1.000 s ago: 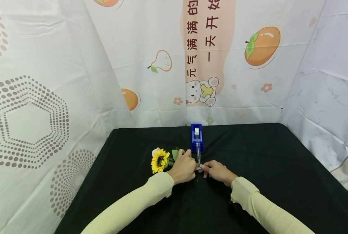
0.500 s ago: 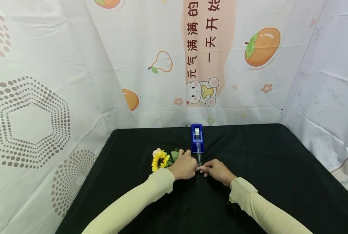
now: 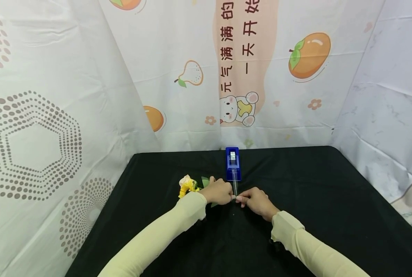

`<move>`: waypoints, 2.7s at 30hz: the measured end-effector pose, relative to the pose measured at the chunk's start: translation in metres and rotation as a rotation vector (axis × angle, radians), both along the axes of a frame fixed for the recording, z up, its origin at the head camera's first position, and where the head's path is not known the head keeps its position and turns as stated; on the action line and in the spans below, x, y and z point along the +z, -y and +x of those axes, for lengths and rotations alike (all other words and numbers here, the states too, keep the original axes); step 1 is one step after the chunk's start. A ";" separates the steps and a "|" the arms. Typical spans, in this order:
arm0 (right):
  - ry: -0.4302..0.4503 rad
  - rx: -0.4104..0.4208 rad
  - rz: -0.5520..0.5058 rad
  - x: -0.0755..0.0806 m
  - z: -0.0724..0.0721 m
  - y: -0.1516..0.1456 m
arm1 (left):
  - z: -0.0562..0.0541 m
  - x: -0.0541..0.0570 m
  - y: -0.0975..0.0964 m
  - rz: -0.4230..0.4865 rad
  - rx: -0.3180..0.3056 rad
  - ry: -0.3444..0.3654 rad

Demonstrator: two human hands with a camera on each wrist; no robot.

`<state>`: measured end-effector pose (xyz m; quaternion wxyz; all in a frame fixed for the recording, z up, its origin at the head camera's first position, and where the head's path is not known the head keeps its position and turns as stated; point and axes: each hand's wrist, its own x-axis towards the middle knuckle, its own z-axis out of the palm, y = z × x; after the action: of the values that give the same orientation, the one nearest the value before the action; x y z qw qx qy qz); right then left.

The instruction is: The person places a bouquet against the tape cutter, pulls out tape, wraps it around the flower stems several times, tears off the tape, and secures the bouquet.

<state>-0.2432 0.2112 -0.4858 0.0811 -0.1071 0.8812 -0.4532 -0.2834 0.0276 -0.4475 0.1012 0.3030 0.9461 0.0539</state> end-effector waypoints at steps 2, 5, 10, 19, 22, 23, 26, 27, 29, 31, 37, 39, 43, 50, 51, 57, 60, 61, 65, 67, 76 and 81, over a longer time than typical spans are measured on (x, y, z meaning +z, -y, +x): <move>-0.010 0.002 0.006 -0.001 0.000 0.000 | 0.000 -0.001 0.000 0.013 0.004 -0.013; -0.018 -0.003 0.012 -0.002 -0.001 0.001 | 0.001 -0.005 0.000 0.031 0.012 -0.067; -0.009 -0.023 0.010 -0.004 -0.002 0.000 | 0.003 -0.012 0.001 0.016 0.001 -0.187; 0.054 -0.015 -0.027 0.000 -0.003 -0.003 | 0.011 -0.010 0.001 -0.039 -0.025 -0.352; 0.081 0.020 -0.037 0.000 -0.004 -0.005 | 0.012 -0.013 0.002 -0.049 -0.046 -0.399; 0.095 0.034 -0.042 0.000 -0.004 -0.005 | 0.012 -0.015 0.002 -0.051 -0.057 -0.412; 0.125 0.076 -0.055 -0.001 -0.002 -0.005 | 0.012 -0.019 0.003 -0.057 -0.077 -0.445; 0.129 0.085 -0.061 -0.002 -0.002 -0.004 | 0.013 -0.020 0.004 -0.056 -0.081 -0.454; 0.127 0.089 -0.068 -0.003 -0.002 -0.003 | 0.013 -0.022 0.005 -0.055 -0.085 -0.476; 0.118 0.075 -0.074 -0.004 -0.002 -0.002 | 0.013 -0.023 0.005 -0.055 -0.085 -0.499; 0.088 0.044 -0.082 -0.005 -0.003 0.001 | 0.018 -0.023 0.003 -0.096 -0.092 -0.558; 0.085 0.028 -0.079 -0.006 -0.003 0.001 | 0.019 -0.024 0.002 -0.115 -0.099 -0.584; 0.066 0.006 -0.072 -0.007 -0.004 0.001 | 0.020 -0.025 0.000 -0.130 -0.113 -0.623; 0.013 -0.017 -0.053 -0.008 -0.005 -0.001 | 0.014 -0.018 -0.003 -0.100 -0.081 -0.489; 0.006 -0.019 -0.052 -0.008 -0.005 -0.001 | 0.012 -0.017 -0.004 -0.089 -0.067 -0.445; 0.022 -0.064 -0.059 -0.012 0.000 -0.002 | 0.005 -0.010 -0.002 -0.040 0.005 -0.135; 0.011 -0.060 -0.050 -0.012 0.001 -0.002 | 0.006 -0.004 -0.002 -0.048 0.022 -0.048; -0.004 -0.057 -0.043 -0.011 0.001 -0.002 | 0.006 -0.002 -0.002 -0.053 0.024 -0.038; -0.051 -0.058 -0.028 -0.009 -0.001 -0.001 | 0.004 0.002 -0.003 -0.057 0.028 -0.049; -0.056 -0.063 -0.021 -0.009 -0.002 -0.001 | 0.003 0.001 -0.003 -0.054 0.026 -0.075; 0.007 -0.065 -0.043 -0.010 -0.004 0.002 | 0.001 -0.014 0.000 -0.036 0.003 -0.245; 0.056 -0.056 -0.015 -0.005 -0.005 0.002 | 0.003 -0.017 0.001 -0.034 -0.022 -0.370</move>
<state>-0.2481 0.2096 -0.4910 0.0922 -0.0701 0.8778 -0.4649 -0.2803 0.0269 -0.4647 -0.0690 0.3162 0.9460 -0.0200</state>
